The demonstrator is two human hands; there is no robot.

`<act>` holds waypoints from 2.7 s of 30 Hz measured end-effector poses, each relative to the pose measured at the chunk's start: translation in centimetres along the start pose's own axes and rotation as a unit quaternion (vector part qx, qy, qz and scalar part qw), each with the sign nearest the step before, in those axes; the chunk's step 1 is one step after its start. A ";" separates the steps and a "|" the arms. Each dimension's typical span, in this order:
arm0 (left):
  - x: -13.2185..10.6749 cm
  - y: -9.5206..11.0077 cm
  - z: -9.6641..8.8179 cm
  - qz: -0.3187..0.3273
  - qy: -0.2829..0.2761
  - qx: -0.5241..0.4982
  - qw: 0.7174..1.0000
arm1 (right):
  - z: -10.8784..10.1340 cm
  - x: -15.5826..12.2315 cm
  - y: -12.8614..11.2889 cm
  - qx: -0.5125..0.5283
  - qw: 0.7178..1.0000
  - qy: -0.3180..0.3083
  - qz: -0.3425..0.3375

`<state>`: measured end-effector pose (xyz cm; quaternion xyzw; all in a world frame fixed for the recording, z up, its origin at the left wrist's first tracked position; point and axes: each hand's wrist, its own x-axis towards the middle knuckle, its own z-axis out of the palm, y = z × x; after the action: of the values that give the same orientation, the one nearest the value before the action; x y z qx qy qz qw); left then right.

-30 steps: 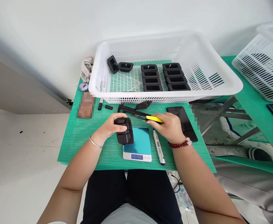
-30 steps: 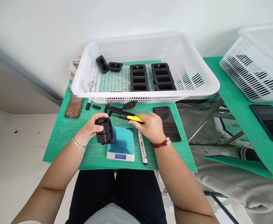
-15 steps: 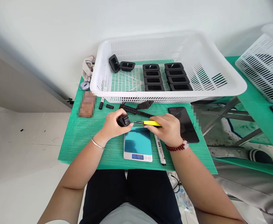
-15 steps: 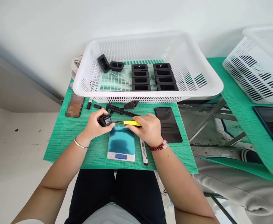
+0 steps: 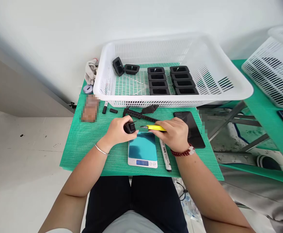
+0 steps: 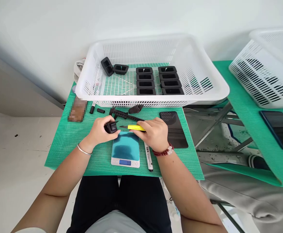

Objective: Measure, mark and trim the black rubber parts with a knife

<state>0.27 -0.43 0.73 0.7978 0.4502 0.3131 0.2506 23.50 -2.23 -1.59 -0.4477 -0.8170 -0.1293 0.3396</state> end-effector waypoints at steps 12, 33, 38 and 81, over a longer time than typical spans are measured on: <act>-0.1 -0.1 0.1 0.008 -0.013 -0.004 1.000 | 0.2 0.0 -0.1 0.048 0.998 -0.027 0.002; 0.0 -0.1 0.0 0.015 0.014 -0.006 1.000 | 0.4 0.0 -0.7 0.040 0.998 -0.029 0.033; 0.0 0.1 0.0 0.020 0.004 -0.005 1.000 | 0.2 0.0 -0.5 0.062 0.998 -0.023 0.010; 0.1 -0.6 -0.5 0.050 -0.054 -0.238 0.968 | -0.2 0.0 -0.5 0.105 0.991 0.003 0.079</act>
<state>-0.40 -0.02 0.66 0.7524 0.3075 0.3800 0.4415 23.19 -2.59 -1.37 -0.4723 -0.7872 -0.0165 0.3961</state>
